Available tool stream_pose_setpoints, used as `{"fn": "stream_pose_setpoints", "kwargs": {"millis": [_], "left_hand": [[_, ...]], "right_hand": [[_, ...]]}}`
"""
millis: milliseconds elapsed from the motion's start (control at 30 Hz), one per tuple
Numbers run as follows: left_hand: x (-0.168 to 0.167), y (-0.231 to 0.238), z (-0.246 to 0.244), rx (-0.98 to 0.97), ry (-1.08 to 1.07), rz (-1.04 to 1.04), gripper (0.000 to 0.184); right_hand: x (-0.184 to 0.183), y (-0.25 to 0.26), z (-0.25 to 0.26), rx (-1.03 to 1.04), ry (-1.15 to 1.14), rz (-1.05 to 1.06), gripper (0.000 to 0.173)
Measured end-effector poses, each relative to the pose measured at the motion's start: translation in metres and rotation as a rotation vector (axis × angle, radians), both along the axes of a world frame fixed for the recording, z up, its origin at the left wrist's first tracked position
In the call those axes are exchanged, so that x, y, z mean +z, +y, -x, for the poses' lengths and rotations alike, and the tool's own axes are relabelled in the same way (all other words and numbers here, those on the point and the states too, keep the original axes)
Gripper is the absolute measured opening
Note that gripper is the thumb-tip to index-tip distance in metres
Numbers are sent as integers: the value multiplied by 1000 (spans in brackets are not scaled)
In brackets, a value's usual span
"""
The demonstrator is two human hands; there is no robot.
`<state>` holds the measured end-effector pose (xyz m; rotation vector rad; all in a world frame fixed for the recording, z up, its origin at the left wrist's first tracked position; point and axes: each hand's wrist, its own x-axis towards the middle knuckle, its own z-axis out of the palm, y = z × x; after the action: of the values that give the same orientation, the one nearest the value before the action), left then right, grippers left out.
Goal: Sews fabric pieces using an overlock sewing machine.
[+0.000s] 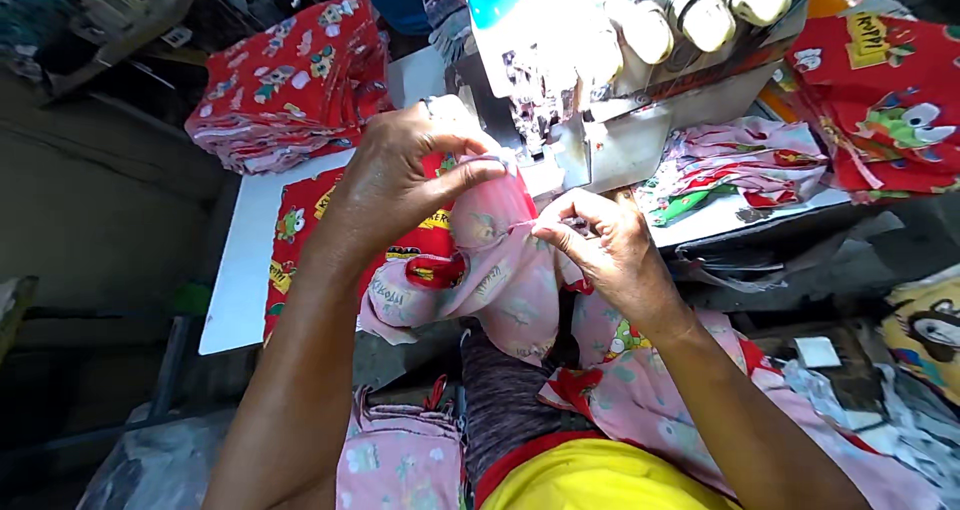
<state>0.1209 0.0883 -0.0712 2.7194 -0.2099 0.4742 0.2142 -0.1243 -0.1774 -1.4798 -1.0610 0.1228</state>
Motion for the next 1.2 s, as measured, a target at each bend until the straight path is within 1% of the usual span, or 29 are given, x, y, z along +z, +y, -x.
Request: {"fn": "stream_pose_setpoints", "kwargs": {"millis": [67,167,233,367,400,500,533,567,667,800,867,933,1000,1100,1200], "left_hand": [[0,4,2,14,-28,47,20],[-1,3,3,-46,-15,215,12],[-5,-2,5,-47,-10,307,10],[-13,-6,5,-12,-15,369,6],[-15,-5,6,-7,-23,400,5],[-17,1,8,-89,15,547,5],[-18,0,8,-80,35,591,5],[-19,-1,9,-61,55,617,5],[-17,-6,10,16,69,604,5],[-23,2,12,16,92,648,6],[-22,-3,14,81,80,609,5],[-20,-4,15,138,46,529,7],[-15,-1,13,151,23,410,11],[-8,6,-3,168,36,170,17],[-27,13,-31,221,9,-23,22]], "right_hand": [[0,-1,1,30,18,-16,8],[2,0,3,22,6,-40,9],[4,1,4,9,-22,-55,10],[4,2,6,-11,-63,-60,10],[4,2,6,-9,-52,-57,11],[2,0,5,45,24,-46,10],[2,0,5,71,62,-36,9],[3,0,5,91,95,-28,8],[5,-2,7,126,179,6,6],[3,-2,6,114,194,18,7],[1,-2,6,111,168,37,6],[-3,-2,6,120,144,56,8],[-5,-4,7,139,171,64,8],[-4,-6,7,159,251,71,8],[-15,-1,0,129,321,94,12]]}}
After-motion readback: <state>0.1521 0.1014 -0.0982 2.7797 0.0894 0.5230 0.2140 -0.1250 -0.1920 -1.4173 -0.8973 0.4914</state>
